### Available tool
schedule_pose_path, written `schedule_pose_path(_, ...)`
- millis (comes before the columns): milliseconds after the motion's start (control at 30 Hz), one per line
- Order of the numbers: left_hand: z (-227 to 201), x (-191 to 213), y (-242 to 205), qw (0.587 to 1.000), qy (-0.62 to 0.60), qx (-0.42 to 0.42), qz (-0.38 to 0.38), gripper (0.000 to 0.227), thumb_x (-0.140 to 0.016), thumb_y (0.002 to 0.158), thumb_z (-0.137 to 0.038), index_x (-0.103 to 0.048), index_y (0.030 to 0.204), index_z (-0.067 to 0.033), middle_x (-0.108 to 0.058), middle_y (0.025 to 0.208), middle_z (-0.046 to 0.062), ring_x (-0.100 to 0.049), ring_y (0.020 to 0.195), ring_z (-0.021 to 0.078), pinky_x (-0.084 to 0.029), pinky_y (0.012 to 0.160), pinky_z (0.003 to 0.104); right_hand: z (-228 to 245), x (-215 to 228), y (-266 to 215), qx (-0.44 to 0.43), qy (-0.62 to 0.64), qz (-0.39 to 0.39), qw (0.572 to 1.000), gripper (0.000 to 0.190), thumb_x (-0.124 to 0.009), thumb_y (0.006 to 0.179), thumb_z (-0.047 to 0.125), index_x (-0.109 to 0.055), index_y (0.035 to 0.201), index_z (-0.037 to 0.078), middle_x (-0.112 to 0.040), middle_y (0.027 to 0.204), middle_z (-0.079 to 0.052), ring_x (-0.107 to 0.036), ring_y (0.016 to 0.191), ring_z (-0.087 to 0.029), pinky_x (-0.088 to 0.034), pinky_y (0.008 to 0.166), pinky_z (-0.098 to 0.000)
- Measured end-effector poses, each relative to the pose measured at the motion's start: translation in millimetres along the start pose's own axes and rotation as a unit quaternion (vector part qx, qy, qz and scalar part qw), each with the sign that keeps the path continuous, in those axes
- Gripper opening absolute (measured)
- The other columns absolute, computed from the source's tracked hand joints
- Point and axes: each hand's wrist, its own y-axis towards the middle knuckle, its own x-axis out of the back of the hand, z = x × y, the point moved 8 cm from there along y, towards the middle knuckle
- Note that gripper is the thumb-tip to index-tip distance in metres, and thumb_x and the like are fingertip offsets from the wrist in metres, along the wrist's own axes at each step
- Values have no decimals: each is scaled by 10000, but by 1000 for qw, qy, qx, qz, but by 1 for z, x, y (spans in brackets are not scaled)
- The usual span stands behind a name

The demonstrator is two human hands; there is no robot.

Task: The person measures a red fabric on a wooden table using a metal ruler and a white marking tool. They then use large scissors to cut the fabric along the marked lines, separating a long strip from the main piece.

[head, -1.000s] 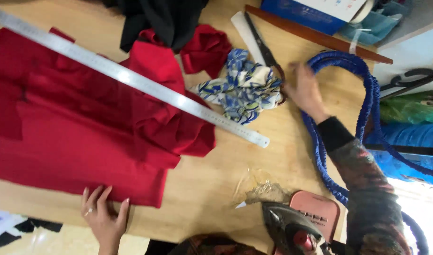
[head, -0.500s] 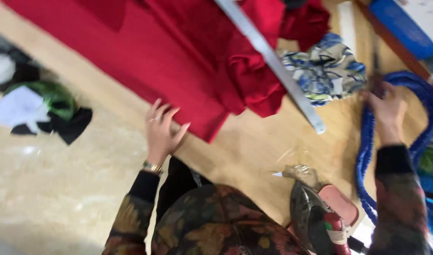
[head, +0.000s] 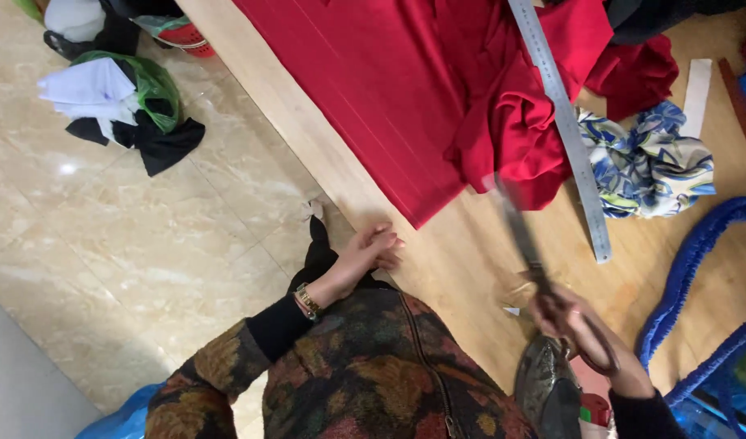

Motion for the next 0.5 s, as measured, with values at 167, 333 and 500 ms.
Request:
schedule_pose_path(167,6,-14,-6,997,-39,44,40,626,-584,946,-364,-448,1466,-45,-681,1284,174,-713,916,224,-592,814,309,-10,-29,10,-77,94,139,983,716,-391,893,722,-609,907,40,-456,731,-11,-378,584,-85,-338,541,-259)
schedule_pose_path(333,8,-25,-11,994,-70,79,24,527,-608,915,-409,-537,1333,-97,-679,1347,153,-704,963,196,-571,798,306,-15,-31,6,-100,86,182,974,794,-274,886,753,-614,899,36,-454,688,-19,-368,579,-107,-360,559,-277)
schedule_pose_path(500,52,-23,16,992,-39,105,66,495,-590,997,-420,-575,1395,-126,-642,1382,134,-695,900,110,-588,816,262,-93,-38,23,-38,90,171,981,766,-279,1015,590,-411,1512,22,-544,936,-37,-520,697,-107,-460,579,-243)
